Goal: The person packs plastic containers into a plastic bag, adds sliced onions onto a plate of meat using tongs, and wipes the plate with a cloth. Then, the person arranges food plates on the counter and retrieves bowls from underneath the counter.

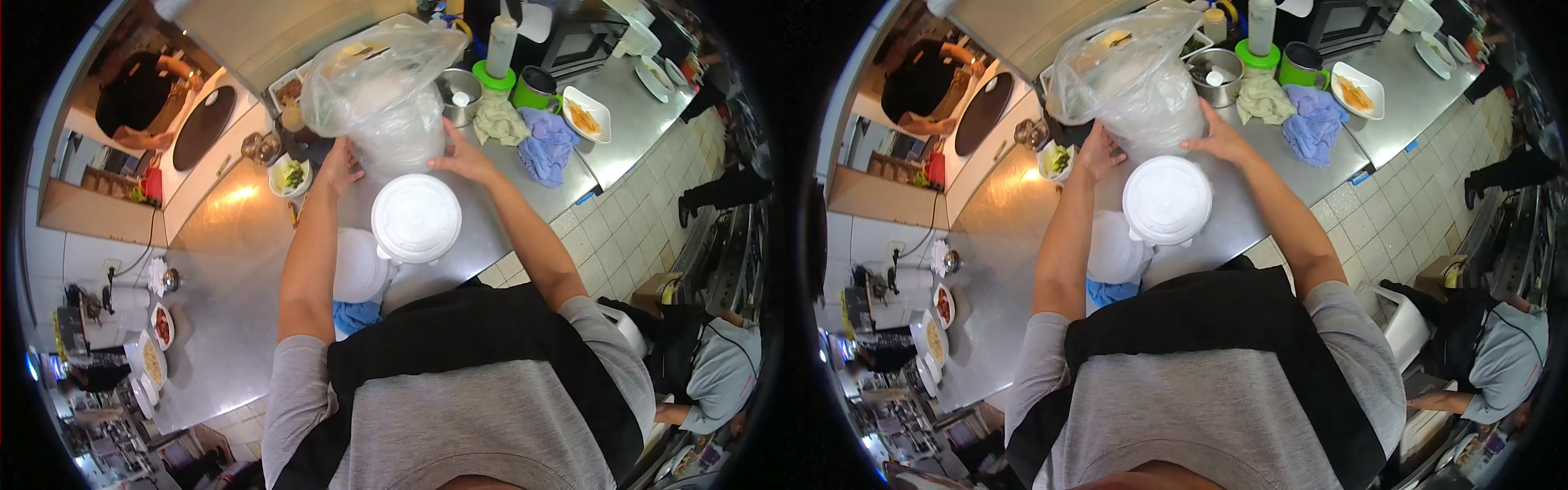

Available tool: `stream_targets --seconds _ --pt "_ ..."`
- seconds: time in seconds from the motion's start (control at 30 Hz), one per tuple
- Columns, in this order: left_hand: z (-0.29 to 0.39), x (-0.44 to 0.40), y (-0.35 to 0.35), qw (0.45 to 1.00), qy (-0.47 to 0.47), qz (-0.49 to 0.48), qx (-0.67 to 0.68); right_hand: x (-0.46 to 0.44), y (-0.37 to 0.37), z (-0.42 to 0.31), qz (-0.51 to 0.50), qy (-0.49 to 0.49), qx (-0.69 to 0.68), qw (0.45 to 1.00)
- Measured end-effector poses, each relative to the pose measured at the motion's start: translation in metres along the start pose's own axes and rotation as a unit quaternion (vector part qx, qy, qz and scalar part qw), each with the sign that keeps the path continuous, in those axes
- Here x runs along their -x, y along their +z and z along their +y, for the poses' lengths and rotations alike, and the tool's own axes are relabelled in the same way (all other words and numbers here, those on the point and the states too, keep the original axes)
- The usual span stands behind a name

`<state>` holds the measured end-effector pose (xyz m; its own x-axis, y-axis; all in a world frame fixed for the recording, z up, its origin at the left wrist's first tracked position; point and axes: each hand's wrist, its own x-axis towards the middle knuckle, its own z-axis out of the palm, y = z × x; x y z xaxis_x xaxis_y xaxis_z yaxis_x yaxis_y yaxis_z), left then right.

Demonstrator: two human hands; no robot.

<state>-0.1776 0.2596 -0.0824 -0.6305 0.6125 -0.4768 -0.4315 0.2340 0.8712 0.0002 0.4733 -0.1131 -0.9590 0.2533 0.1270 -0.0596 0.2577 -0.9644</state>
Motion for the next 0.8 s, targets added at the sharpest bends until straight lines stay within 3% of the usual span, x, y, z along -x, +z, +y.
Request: stream_targets --seconds 0.03,0.17,0.27,0.37,0.53,0.7,0.8 --pt "0.003 -0.005 0.006 1.0 -0.006 -0.003 -0.004 0.0 0.004 -0.009 -0.02 0.011 -0.063 0.998" --pt "0.009 -0.006 0.013 0.997 -0.028 -0.057 -0.045 0.01 0.014 -0.001 0.023 -0.015 -0.082 0.996" --pt "0.006 -0.008 0.012 0.99 -0.042 -0.111 -0.071 0.034 0.009 -0.01 0.037 0.042 -0.026 0.998" --pt "0.002 -0.012 0.02 0.98 -0.037 -0.173 -0.088 0.051 0.008 -0.007 0.066 0.026 -0.127 0.989" --pt "-0.019 -0.061 0.03 0.948 -0.07 -0.298 -0.081 0.09 -0.008 0.0 0.177 0.044 -0.054 0.982" --pt "-0.014 -0.066 0.096 0.916 -0.046 -0.394 -0.06 0.125 -0.031 0.006 0.27 0.039 -0.069 0.96" --pt "0.005 -0.058 0.139 0.917 -0.051 -0.382 -0.103 0.127 -0.045 0.007 0.3 0.056 -0.062 0.95"
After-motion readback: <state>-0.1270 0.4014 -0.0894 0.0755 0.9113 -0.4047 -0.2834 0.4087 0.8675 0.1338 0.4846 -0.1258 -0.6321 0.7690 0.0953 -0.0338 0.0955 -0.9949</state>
